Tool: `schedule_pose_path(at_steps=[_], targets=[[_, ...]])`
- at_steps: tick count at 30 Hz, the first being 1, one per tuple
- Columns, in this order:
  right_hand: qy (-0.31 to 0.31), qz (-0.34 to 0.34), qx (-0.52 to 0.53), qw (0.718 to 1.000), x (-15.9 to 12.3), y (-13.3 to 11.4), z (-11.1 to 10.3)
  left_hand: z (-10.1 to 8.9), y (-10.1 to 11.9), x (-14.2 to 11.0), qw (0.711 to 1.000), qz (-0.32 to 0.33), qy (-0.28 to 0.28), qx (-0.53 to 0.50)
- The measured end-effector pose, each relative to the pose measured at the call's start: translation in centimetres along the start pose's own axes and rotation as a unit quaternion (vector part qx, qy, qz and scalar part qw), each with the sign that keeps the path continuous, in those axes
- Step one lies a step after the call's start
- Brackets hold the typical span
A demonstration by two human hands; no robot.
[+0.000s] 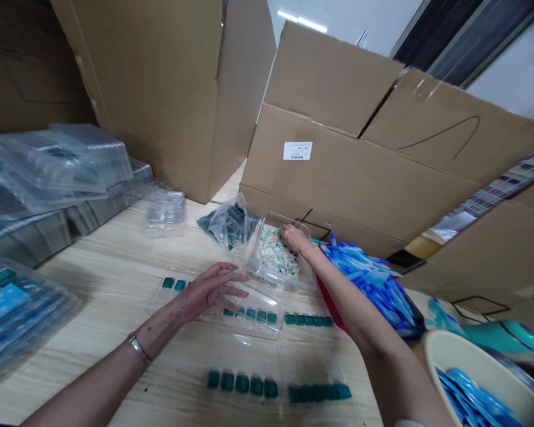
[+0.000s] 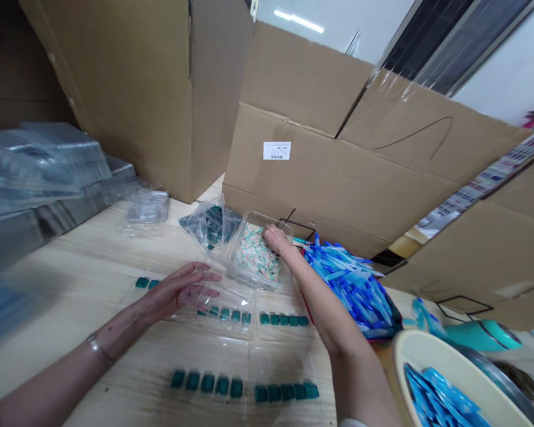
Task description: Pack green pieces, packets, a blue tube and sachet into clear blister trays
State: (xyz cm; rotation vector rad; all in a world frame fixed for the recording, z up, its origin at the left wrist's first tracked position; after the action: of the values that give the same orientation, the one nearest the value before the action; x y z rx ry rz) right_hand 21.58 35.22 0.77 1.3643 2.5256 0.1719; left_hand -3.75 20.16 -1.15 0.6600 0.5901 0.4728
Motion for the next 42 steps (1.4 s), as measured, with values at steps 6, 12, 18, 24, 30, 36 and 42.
schedule_pose_path(at_steps=[6, 12, 18, 24, 30, 36, 42], targets=[[0.007, -0.005, 0.006, 1.000, -0.1, 0.0, -0.1, 0.1, 0.0, -0.1, 1.000, -0.004, 0.004, 0.004], [0.031, 0.025, 0.018, 0.999, 0.2, 0.7, 0.0, 0.2, 0.2, -0.3, 1.000, -0.001, 0.005, 0.003], [0.067, 0.055, 0.025, 0.996, -0.3, 0.9, -0.7, 0.2, 0.2, -0.2, 1.000, 0.001, 0.006, -0.001], [0.056, 0.066, 0.036, 0.996, -0.1, 0.8, -0.6, 0.1, 0.1, -0.2, 1.000, 0.004, 0.001, -0.006], [0.041, 0.048, 0.053, 0.997, 0.0, 0.3, -0.5, -0.1, 0.0, -0.1, 1.000, 0.001, 0.001, -0.007], [0.040, 0.051, 0.066, 0.996, -0.1, 0.6, -0.3, 0.1, 0.1, -0.2, 1.000, -0.001, 0.001, -0.006], [0.055, 0.076, 0.065, 0.993, -0.2, 0.8, -0.5, 0.1, 0.2, -0.2, 1.000, 0.006, -0.003, -0.007]])
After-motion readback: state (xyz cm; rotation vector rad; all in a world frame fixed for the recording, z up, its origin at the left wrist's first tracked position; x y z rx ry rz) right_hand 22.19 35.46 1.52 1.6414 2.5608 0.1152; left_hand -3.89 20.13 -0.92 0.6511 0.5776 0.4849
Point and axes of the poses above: each hand's wrist, its own x-axis towards the middle knuckle, its own z-axis out of the palm, y = z × x, the point moved 7 cm from there along x, towards the middle knuckle, and after that the axes turned 15 degrees about -z, right-handed, at the moved point
